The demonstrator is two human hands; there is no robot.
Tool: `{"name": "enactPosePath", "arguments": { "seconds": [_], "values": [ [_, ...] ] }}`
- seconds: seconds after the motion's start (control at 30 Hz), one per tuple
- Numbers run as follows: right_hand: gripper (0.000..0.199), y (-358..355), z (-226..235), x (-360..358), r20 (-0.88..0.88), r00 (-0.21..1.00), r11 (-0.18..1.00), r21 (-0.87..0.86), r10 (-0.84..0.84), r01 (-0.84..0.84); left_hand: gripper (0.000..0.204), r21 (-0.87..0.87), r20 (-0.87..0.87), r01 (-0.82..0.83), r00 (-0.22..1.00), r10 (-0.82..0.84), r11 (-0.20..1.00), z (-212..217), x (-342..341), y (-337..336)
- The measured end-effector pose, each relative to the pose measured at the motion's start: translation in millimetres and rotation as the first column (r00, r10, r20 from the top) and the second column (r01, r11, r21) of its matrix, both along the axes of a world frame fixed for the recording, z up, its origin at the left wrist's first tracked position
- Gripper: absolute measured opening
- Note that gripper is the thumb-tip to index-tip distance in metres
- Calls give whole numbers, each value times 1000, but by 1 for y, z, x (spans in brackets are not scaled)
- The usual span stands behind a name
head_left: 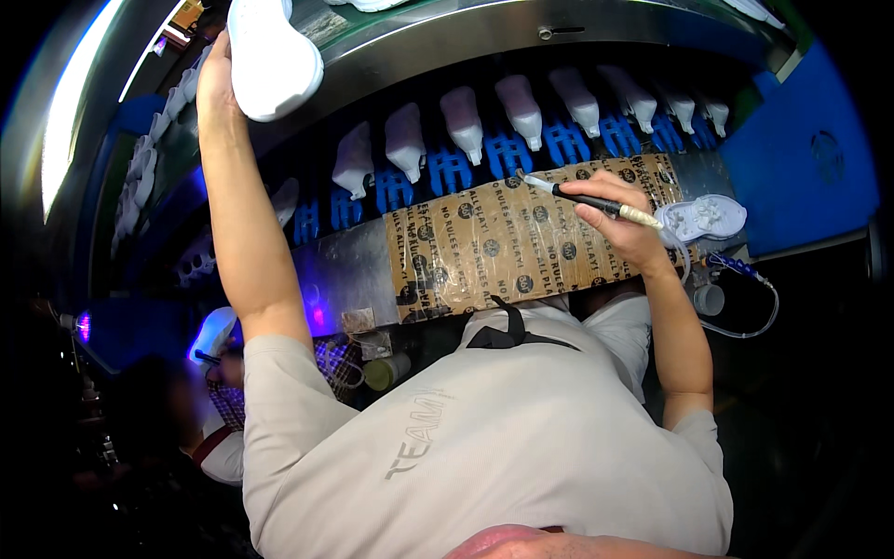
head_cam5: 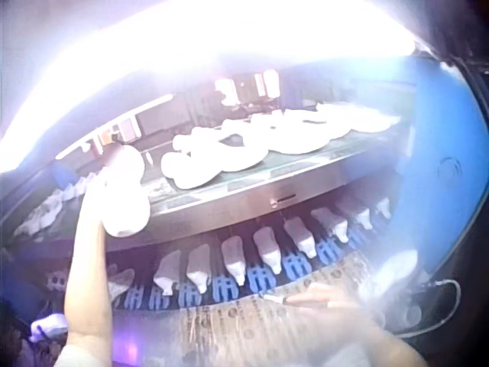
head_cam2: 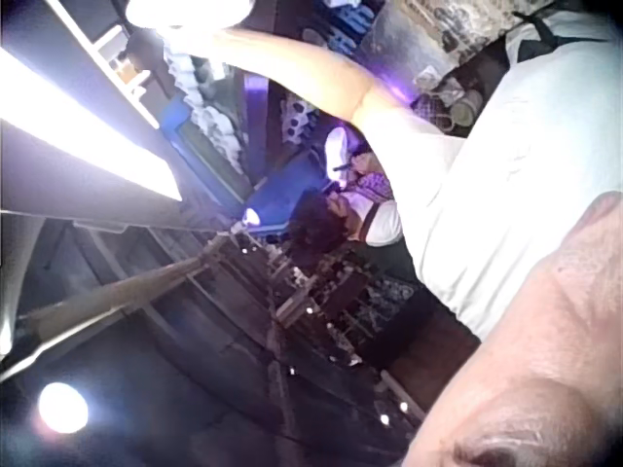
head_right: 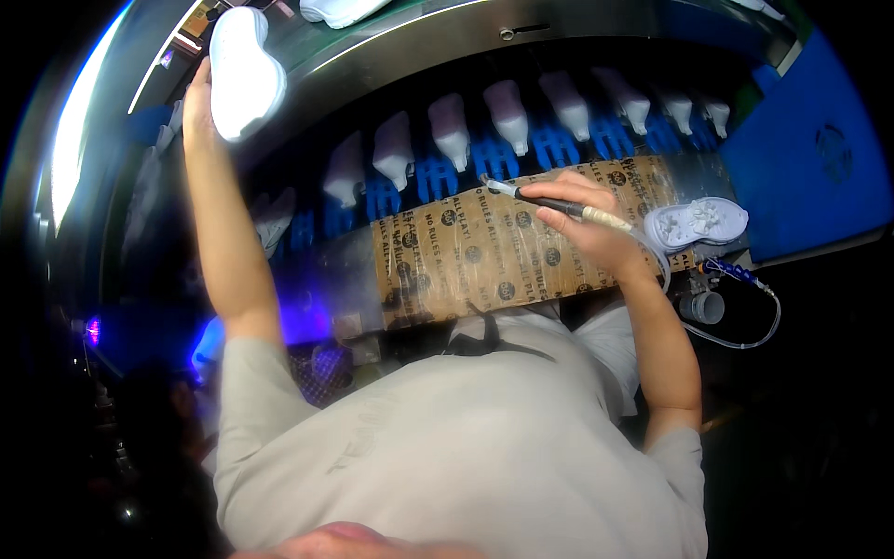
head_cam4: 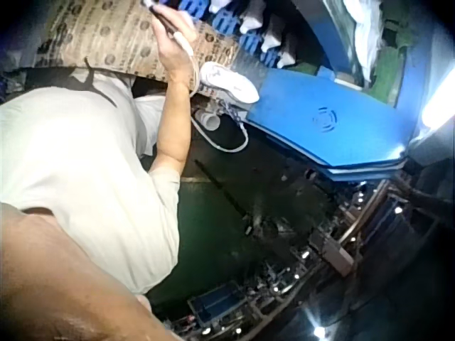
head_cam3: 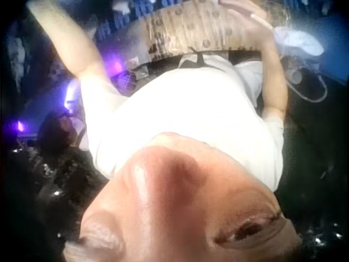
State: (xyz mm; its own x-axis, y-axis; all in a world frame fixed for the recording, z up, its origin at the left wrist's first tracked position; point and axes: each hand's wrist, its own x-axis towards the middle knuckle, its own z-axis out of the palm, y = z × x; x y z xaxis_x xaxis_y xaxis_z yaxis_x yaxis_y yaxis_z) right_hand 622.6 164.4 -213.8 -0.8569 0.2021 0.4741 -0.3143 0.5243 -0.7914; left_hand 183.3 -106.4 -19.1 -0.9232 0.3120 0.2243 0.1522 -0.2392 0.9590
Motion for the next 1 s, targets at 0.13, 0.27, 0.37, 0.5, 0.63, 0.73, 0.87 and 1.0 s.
{"name": "enactPosePath", "arguments": {
  "seconds": [0.13,0.27,0.37,0.5,0.63,0.73,0.87,1.0],
  "values": [
    [32,-3,-46,1,125,990,992,-89,-72,84,54,-415,-499,-615,770,398,671,-12,-50,-8],
    [32,-6,-85,-3,260,947,964,-138,-188,229,66,-604,-684,-666,715,144,438,-32,-55,29],
    [31,-4,-118,-11,245,942,945,-173,-231,277,68,-669,-660,-636,746,85,384,-20,-84,45],
    [29,-1,-155,-11,257,921,917,-200,-292,346,74,-628,-677,-656,725,122,419,-9,-115,65],
    [32,3,-169,-8,211,922,920,-152,-326,361,84,-623,-682,-731,682,264,279,6,-172,46],
    [34,3,-162,-5,217,910,911,-142,-354,388,105,-686,-726,-703,648,229,-186,-25,-218,23],
    [35,4,-162,-7,205,908,909,-129,-366,395,113,-778,-618,-606,785,30,-165,-49,-339,-57],
    [34,5,-163,-7,217,919,923,-131,-330,362,100,-643,-750,-748,658,-62,-166,-39,-335,-83]
  ]
}}
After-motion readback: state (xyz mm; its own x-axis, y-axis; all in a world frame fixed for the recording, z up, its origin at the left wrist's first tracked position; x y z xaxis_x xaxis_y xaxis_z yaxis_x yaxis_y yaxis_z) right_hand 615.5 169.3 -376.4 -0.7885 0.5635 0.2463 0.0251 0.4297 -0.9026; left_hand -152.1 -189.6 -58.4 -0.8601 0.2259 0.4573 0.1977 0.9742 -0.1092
